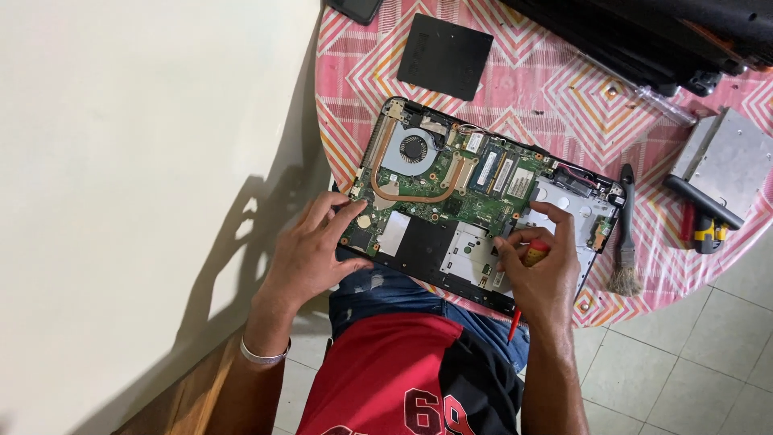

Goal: The person uses a screwdriver to remove screws from a laptop motherboard, lifts the board, and cleans the area with a brush.

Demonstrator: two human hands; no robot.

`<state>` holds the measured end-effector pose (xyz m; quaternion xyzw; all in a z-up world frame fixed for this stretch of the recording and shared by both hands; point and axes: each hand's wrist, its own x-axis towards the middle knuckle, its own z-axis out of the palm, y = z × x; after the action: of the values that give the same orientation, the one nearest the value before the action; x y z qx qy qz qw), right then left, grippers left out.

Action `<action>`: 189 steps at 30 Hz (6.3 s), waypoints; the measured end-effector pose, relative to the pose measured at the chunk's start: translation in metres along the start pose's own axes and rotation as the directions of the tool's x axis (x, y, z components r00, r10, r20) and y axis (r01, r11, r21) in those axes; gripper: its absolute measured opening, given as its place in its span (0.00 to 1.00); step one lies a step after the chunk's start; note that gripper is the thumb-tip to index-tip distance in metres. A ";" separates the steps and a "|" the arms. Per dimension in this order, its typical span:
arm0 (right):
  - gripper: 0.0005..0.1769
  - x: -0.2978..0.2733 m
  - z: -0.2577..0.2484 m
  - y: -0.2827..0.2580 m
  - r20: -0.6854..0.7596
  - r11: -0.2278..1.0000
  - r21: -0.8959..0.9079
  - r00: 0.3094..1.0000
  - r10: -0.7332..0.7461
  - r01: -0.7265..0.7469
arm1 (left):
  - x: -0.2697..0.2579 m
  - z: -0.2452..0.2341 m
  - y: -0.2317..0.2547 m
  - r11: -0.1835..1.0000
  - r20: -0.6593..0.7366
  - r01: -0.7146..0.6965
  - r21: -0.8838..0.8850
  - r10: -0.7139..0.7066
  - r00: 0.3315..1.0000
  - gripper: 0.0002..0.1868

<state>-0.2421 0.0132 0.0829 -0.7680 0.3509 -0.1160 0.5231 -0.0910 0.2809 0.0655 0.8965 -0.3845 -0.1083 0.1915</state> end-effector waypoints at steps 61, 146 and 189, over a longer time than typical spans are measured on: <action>0.24 -0.022 0.065 -0.023 0.676 0.905 0.270 0.734 0.066 -0.330 | -0.063 0.026 0.026 -0.056 0.277 0.314 -0.948 -0.628 0.727 0.18; 0.11 -0.028 0.119 0.001 0.417 0.763 -0.485 0.880 -0.227 0.427 | -0.023 0.045 -0.006 0.452 -0.154 0.149 -0.880 -0.568 0.809 0.09; 0.06 0.035 0.006 -0.002 -0.145 0.957 -0.165 0.965 0.217 -0.239 | 0.051 0.028 -0.001 0.817 -0.306 0.174 -0.549 -0.391 0.868 0.12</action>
<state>-0.2126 -0.0051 0.0757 -0.7578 0.4785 -0.0706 0.4379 -0.0646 0.2370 0.0376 0.8650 -0.1534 -0.0445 0.4757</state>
